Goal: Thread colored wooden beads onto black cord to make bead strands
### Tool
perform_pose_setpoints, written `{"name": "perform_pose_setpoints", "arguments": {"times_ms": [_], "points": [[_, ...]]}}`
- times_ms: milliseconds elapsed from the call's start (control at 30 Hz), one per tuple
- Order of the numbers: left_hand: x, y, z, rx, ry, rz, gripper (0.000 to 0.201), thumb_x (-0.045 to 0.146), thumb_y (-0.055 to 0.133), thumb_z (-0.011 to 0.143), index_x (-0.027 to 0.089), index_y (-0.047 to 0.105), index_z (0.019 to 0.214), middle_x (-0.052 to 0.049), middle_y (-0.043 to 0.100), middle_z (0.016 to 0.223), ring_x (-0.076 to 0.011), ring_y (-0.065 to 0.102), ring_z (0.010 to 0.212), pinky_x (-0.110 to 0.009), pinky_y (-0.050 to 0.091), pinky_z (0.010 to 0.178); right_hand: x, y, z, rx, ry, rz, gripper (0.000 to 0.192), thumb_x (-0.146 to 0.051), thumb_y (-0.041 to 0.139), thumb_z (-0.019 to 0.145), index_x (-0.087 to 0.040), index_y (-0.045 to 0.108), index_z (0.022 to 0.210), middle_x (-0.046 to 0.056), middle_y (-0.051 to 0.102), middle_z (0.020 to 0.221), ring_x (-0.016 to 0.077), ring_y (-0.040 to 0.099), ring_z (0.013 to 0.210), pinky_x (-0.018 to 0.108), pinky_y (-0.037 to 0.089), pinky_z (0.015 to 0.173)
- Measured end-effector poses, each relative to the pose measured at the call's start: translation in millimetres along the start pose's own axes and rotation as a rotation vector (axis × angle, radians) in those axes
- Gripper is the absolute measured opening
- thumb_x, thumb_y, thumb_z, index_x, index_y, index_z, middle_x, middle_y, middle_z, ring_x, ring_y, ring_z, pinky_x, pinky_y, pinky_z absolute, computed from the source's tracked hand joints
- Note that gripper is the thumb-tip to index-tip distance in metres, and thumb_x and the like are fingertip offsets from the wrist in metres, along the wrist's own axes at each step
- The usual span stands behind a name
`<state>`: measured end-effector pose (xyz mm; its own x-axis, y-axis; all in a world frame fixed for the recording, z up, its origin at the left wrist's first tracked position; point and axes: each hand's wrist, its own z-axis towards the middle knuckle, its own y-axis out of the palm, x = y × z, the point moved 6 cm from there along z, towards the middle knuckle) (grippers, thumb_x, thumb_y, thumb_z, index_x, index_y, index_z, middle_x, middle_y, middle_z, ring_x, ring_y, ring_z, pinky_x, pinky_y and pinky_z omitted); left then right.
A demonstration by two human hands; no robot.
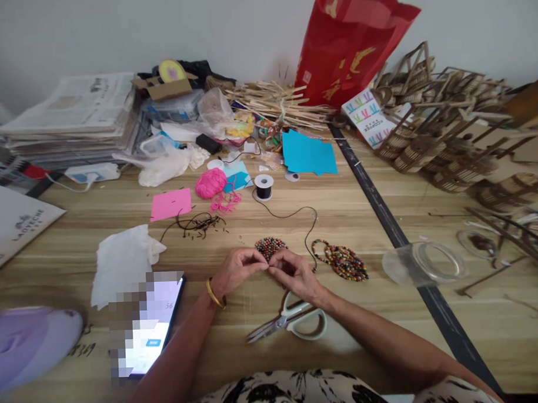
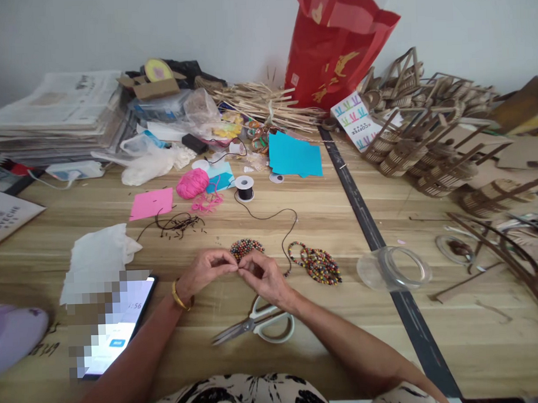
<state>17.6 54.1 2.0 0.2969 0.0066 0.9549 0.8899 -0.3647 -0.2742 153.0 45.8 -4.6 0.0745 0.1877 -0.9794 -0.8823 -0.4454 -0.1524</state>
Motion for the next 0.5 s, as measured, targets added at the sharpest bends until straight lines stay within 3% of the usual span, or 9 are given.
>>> {"name": "perform_pose_setpoints", "arguments": {"times_ms": [267, 500], "points": [[1.8, 0.4, -0.2, -0.003, 0.020, -0.004, 0.016, 0.027, 0.064, 0.073, 0.012, 0.066, 0.071, -0.002, 0.065, 0.068, -0.0131, 0.056, 0.065, -0.022, 0.043, 0.064, 0.9, 2.0, -1.7, -0.066, 0.041, -0.014, 0.022, -0.035, 0.055, 0.082, -0.016, 0.051, 0.071, -0.004, 0.044, 0.057, 0.0070, 0.037, 0.048, 0.019, 0.030, 0.045], [2.8, 1.0, -1.4, -0.008, 0.012, -0.032, 0.016, 0.027, 0.064, 0.072, 0.012, 0.066, 0.070, -0.002, 0.065, 0.067, -0.0132, 0.056, 0.065, -0.023, 0.044, 0.063, 7.6, 5.2, -2.0, -0.044, 0.060, 0.079, 0.021, -0.035, 0.060, 0.079, -0.016, 0.053, 0.087, -0.003, 0.050, 0.061, 0.0059, 0.040, 0.046, 0.018, 0.031, 0.042]]}}
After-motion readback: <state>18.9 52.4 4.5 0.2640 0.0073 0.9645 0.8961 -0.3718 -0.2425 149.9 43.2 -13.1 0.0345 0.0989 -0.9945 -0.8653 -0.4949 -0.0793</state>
